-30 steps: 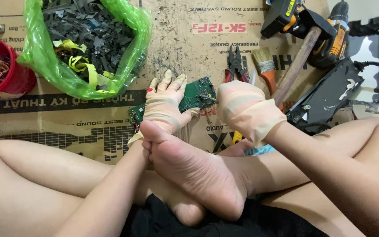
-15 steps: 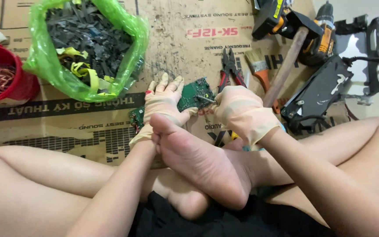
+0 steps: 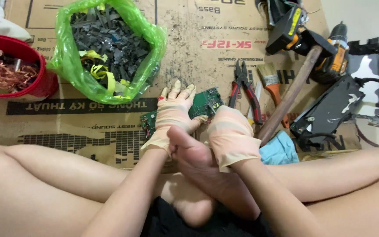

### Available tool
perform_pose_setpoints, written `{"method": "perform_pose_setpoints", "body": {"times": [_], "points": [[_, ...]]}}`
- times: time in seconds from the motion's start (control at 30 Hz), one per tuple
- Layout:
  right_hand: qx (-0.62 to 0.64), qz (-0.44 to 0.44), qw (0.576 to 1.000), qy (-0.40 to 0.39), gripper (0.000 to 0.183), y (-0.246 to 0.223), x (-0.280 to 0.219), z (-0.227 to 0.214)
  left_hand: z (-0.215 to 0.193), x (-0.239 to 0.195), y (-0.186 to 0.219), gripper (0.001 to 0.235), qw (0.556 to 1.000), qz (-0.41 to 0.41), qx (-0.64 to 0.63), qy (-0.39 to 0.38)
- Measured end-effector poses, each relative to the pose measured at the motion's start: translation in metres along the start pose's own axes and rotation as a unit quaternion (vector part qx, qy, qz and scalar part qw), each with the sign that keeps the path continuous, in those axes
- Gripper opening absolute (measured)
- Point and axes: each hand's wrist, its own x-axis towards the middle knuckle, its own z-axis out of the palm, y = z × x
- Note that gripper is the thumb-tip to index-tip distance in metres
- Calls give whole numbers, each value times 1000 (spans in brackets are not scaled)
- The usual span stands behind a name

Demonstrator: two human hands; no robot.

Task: The person sits on the floor and uses a screwdriver to remove components from a green circuit board. They then use pliers to pull out remaining parts from the board.

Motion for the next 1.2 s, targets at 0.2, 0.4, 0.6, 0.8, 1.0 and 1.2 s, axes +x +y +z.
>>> {"method": "perform_pose_setpoints", "body": {"times": [0.2, 0.4, 0.6, 0.8, 1.0, 1.2], "points": [[-2, 43, 998, -34, 27, 3, 6, 4, 1, -3, -1, 90, 1000, 6, -4, 27], [-11, 91, 994, -52, 33, 20, 21, -15, -6, -6, 3, 91, 1000, -19, -10, 5], [-19, 131, 988, -83, 40, 20, 33, -20, -25, -16, 4, 96, 999, -16, -15, -27], [-57, 109, 991, -54, 37, 55, 61, 18, -24, -13, 3, 99, 999, -13, -10, -35], [-81, 116, 982, -127, 44, 9, 11, -31, -9, 2, -1, 106, 1000, -11, 6, -28], [-47, 126, 986, -103, 43, 29, 31, -9, -9, 8, -2, 113, 998, -13, 7, -60]]}}
